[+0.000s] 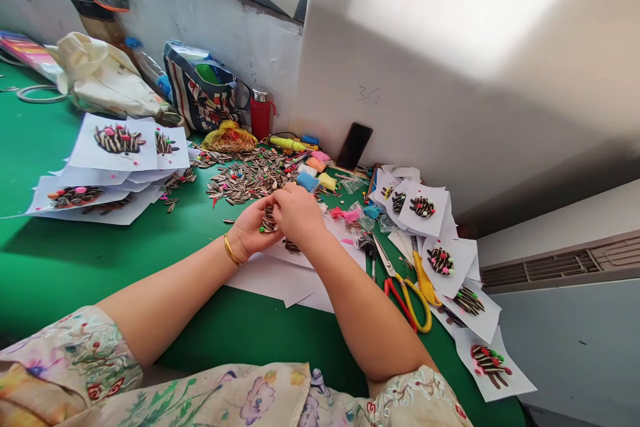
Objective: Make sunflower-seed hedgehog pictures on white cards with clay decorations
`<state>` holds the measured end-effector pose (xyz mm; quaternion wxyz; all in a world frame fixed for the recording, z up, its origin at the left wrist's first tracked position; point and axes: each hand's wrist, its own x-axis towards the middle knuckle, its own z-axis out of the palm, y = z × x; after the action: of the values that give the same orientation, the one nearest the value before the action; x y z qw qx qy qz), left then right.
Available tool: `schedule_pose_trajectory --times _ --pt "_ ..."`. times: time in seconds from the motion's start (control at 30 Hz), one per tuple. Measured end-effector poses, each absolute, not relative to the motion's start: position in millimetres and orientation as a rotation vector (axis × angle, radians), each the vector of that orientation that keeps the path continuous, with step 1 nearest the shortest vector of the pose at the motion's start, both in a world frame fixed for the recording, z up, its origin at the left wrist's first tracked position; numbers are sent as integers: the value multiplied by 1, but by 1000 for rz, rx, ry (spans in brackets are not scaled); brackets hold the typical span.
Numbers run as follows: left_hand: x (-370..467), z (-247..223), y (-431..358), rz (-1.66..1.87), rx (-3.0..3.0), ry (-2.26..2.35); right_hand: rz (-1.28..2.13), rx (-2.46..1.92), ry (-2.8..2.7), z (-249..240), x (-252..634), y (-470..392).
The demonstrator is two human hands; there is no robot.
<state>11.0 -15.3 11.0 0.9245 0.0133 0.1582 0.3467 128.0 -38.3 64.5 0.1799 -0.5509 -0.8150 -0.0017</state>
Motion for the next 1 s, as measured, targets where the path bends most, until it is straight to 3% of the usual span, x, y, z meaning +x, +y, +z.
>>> schedule_pose_trajectory --times 0.27,0.63,1.0 --pt "10 10 -16 729 67 267 211 -1465 -2221 66 141 -61" --pt "7 7 -15 708 100 236 -58 -1601 -2267 56 136 -62" --pt "12 0 -12 734 171 225 -18 -1450 -2468 55 119 -67"
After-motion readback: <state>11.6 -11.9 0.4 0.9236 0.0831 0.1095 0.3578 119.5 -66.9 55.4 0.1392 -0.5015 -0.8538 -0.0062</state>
